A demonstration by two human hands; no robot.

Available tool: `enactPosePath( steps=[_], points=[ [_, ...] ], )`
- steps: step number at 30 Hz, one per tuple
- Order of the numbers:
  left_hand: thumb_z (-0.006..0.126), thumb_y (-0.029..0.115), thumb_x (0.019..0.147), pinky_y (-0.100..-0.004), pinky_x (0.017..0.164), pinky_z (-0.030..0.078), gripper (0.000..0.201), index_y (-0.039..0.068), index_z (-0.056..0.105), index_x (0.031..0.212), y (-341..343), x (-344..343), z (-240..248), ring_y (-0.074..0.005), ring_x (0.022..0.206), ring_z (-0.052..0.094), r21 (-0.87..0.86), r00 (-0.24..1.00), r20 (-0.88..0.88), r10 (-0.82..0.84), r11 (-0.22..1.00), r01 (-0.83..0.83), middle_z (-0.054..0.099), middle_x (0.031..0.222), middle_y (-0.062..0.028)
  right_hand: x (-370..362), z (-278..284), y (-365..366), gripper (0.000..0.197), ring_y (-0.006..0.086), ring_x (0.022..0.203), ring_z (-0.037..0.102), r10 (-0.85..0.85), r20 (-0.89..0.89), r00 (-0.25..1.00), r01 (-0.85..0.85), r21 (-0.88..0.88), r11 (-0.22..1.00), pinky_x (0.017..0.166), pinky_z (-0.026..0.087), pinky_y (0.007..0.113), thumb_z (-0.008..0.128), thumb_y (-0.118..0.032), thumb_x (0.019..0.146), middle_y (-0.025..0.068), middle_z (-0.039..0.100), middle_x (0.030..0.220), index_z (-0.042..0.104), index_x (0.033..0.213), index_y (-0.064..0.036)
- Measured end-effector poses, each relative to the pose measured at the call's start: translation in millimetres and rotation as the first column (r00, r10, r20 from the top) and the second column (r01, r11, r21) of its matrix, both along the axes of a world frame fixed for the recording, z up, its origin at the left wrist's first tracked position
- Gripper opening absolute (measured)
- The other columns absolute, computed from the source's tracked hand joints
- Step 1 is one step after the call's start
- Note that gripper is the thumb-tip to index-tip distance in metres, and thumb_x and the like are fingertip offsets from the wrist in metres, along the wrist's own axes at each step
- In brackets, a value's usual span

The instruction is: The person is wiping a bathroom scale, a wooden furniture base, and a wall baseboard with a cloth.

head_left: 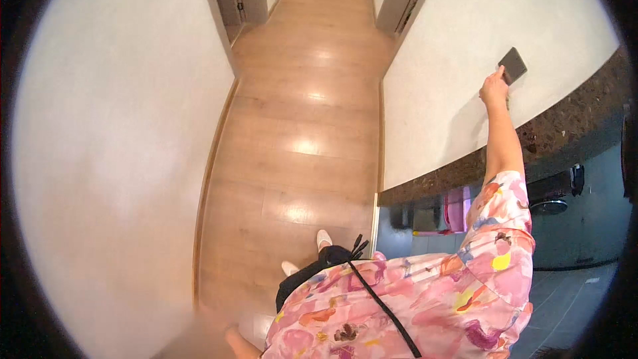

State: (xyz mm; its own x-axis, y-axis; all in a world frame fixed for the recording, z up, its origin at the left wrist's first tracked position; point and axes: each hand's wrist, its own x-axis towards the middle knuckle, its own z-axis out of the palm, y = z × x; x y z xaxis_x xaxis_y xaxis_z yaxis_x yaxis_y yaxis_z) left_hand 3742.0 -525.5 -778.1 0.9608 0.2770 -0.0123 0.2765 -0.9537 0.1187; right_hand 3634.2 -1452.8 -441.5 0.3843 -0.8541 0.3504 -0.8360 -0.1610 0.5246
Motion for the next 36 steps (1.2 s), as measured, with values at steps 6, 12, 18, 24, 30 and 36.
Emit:
enactPosePath(
  steps=[6, 12, 18, 24, 30, 36],
  points=[
    [0.063, 0.032, 0.08, -0.0451, 0.071, 0.048, 0.066, 0.012, 0.033, 0.134, 27.6, -36.9, 0.8, -0.0347, 0.08, 0.062, -0.015, 0.996, -0.081, 0.02, 1.0, -0.022, 0.064, 0.091, -0.0168, 16.5, -2.1, 61.1, 0.033, 0.0341, 0.095, 0.058, 0.142, 0.34, 0.93, -0.187, 0.106, 0.977, 0.08, 0.048, 0.043, 0.053, -0.016, 0.075, 0.0153, 0.059, 0.105, 0.06, 0.106, -0.0091],
    [0.063, 0.024, 0.078, -0.0409, 0.069, 0.048, 0.054, 0.005, 0.043, 0.125, 0.6, -12.0, 9.6, -0.0296, 0.077, 0.063, -0.104, 0.96, -0.272, 0.061, 0.99, -0.093, 0.064, 0.082, -0.0132, -10.5, -194.6, 164.7, 0.027, 0.015, 0.07, 0.06, -0.269, 0.59, 0.761, -0.387, 0.746, 0.542, 0.064, 0.048, 0.031, 0.055, -0.003, 0.067, 0.0076, 0.065, 0.073, 0.067, 0.09, -0.0101],
    [0.064, 0.022, 0.078, -0.0416, 0.067, 0.048, 0.051, 0.003, 0.045, 0.122, -54.9, 47.5, 5.5, -0.0312, 0.074, 0.062, -0.254, 0.961, -0.229, -0.156, 0.963, 0.096, 0.064, 0.081, -0.0139, -92.3, -358.3, 252.6, 0.023, 0.0158, 0.06, 0.056, -0.728, 0.422, 0.54, -0.336, 0.901, 0.273, 0.055, 0.045, 0.027, 0.058, 0.005, 0.06, 0.0046, 0.06, 0.068, 0.064, 0.082, -0.0017],
    [0.064, 0.013, 0.078, -0.0372, 0.061, 0.047, 0.047, 0.0, 0.047, 0.119, -148.1, 74.2, -9.9, -0.026, 0.063, 0.059, -0.312, 0.938, -0.193, -0.288, 0.924, 0.22, 0.062, 0.076, -0.0124, -87.7, -449.9, 205.8, 0.017, 0.0147, 0.066, 0.058, -0.615, 0.332, 0.715, -0.257, 0.943, 0.21, 0.062, 0.047, 0.028, 0.063, -0.01, 0.066, 0.0032, 0.062, 0.068, 0.066, 0.081, -0.0024],
    [0.061, 0.007, 0.08, -0.0314, 0.052, 0.046, 0.045, -0.001, 0.046, 0.122, -339.9, 77.0, -34.9, -0.0187, 0.058, 0.056, -0.399, 0.866, -0.304, -0.396, 0.879, 0.262, 0.061, 0.079, -0.0114, -43.3, -573.2, 82.7, 0.031, 0.0323, 0.091, 0.059, -0.219, 0.28, 0.935, -0.222, 0.941, 0.256, 0.079, 0.048, 0.038, 0.065, -0.02, 0.065, 0.019, 0.061, 0.092, 0.067, 0.093, -0.0074],
    [0.06, 0.004, 0.079, -0.0271, 0.054, 0.046, 0.048, 0.001, 0.045, 0.125, -531.8, 74.8, -111.5, -0.0164, 0.062, 0.058, -0.571, 0.729, -0.35, -0.587, 0.751, 0.331, 0.061, 0.083, -0.01, 0.2, -692.9, 3.7, 0.025, 0.0327, 0.107, 0.052, 0.251, 0.139, 0.958, -0.188, 0.965, 0.184, 0.088, 0.045, 0.041, 0.056, -0.008, 0.073, 0.0182, 0.048, 0.123, 0.065, 0.097, -0.0077]
  ],
)
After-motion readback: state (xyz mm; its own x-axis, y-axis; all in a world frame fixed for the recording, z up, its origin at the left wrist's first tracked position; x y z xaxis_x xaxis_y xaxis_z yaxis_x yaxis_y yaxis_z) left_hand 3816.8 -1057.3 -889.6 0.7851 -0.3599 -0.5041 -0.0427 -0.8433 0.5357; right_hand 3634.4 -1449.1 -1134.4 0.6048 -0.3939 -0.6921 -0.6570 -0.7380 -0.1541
